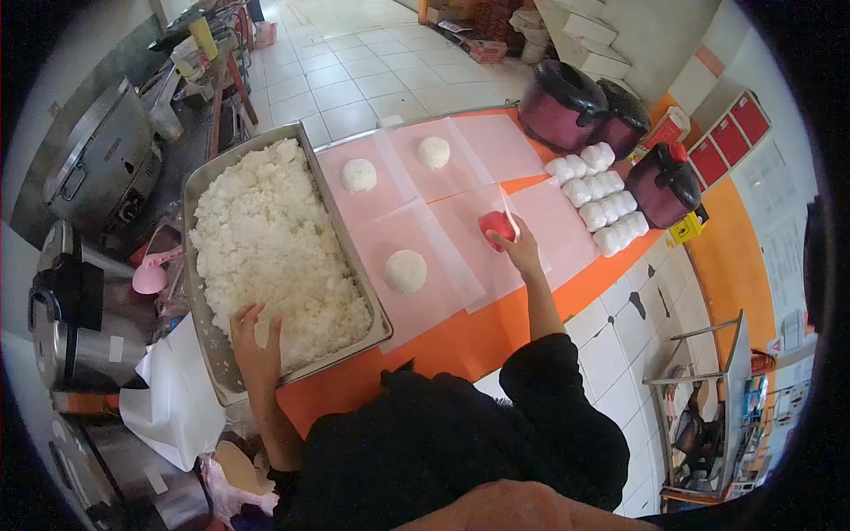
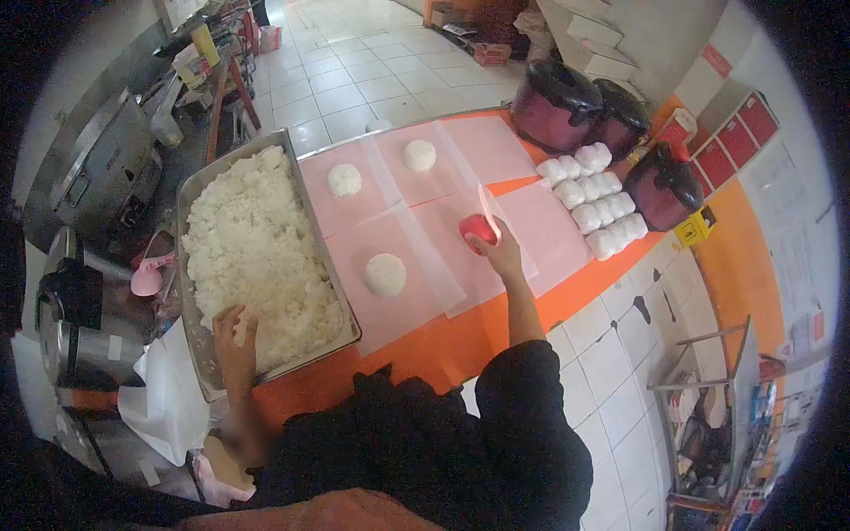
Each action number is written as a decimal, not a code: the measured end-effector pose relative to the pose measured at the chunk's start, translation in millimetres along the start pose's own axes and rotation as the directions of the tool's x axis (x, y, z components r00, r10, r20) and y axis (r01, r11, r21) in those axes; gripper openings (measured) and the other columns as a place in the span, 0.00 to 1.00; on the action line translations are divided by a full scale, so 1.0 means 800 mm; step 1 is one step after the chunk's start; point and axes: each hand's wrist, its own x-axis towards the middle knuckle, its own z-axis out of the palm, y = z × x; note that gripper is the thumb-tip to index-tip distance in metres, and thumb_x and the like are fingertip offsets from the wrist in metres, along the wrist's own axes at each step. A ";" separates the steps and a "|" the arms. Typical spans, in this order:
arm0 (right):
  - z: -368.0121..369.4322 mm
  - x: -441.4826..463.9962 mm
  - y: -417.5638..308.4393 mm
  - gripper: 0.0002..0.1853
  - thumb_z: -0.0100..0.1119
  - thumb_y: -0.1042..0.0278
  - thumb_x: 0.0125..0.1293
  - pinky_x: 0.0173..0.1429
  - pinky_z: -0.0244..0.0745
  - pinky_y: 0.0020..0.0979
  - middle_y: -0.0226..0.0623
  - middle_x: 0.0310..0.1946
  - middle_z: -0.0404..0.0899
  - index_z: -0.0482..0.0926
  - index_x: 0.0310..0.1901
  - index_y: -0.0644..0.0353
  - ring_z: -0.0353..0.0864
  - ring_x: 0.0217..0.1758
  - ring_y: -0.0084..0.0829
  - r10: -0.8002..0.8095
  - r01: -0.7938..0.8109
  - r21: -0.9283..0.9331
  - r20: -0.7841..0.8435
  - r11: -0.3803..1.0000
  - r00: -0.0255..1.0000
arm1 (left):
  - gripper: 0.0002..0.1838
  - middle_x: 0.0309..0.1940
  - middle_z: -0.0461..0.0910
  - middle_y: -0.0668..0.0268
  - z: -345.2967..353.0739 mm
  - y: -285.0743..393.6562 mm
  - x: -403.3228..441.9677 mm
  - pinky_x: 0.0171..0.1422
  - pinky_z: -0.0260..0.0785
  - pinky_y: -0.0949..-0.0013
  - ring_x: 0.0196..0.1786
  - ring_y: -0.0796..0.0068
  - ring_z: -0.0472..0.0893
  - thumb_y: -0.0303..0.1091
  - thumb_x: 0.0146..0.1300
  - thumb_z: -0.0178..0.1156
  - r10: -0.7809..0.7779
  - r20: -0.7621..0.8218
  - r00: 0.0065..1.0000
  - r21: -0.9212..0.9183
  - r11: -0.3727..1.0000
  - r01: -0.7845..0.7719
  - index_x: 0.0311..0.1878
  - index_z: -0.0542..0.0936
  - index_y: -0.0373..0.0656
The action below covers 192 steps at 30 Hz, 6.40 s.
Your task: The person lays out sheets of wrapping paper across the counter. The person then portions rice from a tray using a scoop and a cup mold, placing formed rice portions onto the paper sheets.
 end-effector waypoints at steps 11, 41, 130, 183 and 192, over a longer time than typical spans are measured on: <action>0.054 -0.052 -0.153 0.29 0.65 0.48 0.59 0.31 0.67 0.23 0.27 0.33 0.73 0.70 0.56 0.56 0.71 0.30 0.17 0.165 -0.374 0.470 0.427 0.799 0.889 | 0.36 0.61 0.68 0.55 0.012 0.048 0.002 0.69 0.58 0.60 0.64 0.59 0.68 0.36 0.48 0.73 0.292 0.024 0.956 -0.128 0.950 -0.286 0.61 0.69 0.40; 0.311 -0.186 -0.283 0.28 0.50 0.68 0.60 0.31 0.76 0.41 0.45 0.32 0.82 0.64 0.64 0.65 0.83 0.31 0.40 -0.303 0.995 0.052 0.953 0.089 -0.022 | 0.41 0.50 0.76 0.53 -0.032 -0.039 -0.006 0.56 0.69 0.57 0.53 0.53 0.77 0.44 0.41 0.74 -0.295 0.053 0.954 0.235 0.932 0.275 0.59 0.68 0.43; 0.239 -0.146 -0.243 0.26 0.42 0.45 0.72 0.43 0.74 0.32 0.43 0.52 0.78 0.70 0.61 0.54 0.80 0.41 0.37 -0.308 0.213 0.226 0.769 0.951 0.559 | 0.45 0.62 0.67 0.57 -0.037 0.013 -0.038 0.68 0.62 0.61 0.65 0.64 0.67 0.30 0.47 0.74 0.010 -0.038 0.999 -0.977 0.211 -0.039 0.67 0.60 0.36; 0.230 -0.130 -0.240 0.21 0.53 0.52 0.66 0.41 0.76 0.41 0.43 0.35 0.82 0.73 0.55 0.55 0.82 0.36 0.42 -0.454 0.701 -0.176 0.649 0.691 0.610 | 0.50 0.54 0.70 0.51 -0.035 0.021 -0.019 0.60 0.66 0.54 0.57 0.54 0.72 0.45 0.33 0.80 -0.062 -0.220 0.974 0.353 0.925 0.139 0.61 0.66 0.42; 0.262 -0.156 -0.231 0.17 0.57 0.55 0.61 0.51 0.72 0.43 0.49 0.40 0.79 0.83 0.37 0.63 0.78 0.48 0.45 -0.266 0.886 -0.350 0.862 0.304 0.431 | 0.49 0.55 0.72 0.57 -0.022 0.015 -0.007 0.63 0.58 0.52 0.59 0.55 0.69 0.65 0.33 0.72 -0.310 0.104 0.945 0.550 0.809 0.205 0.57 0.73 0.42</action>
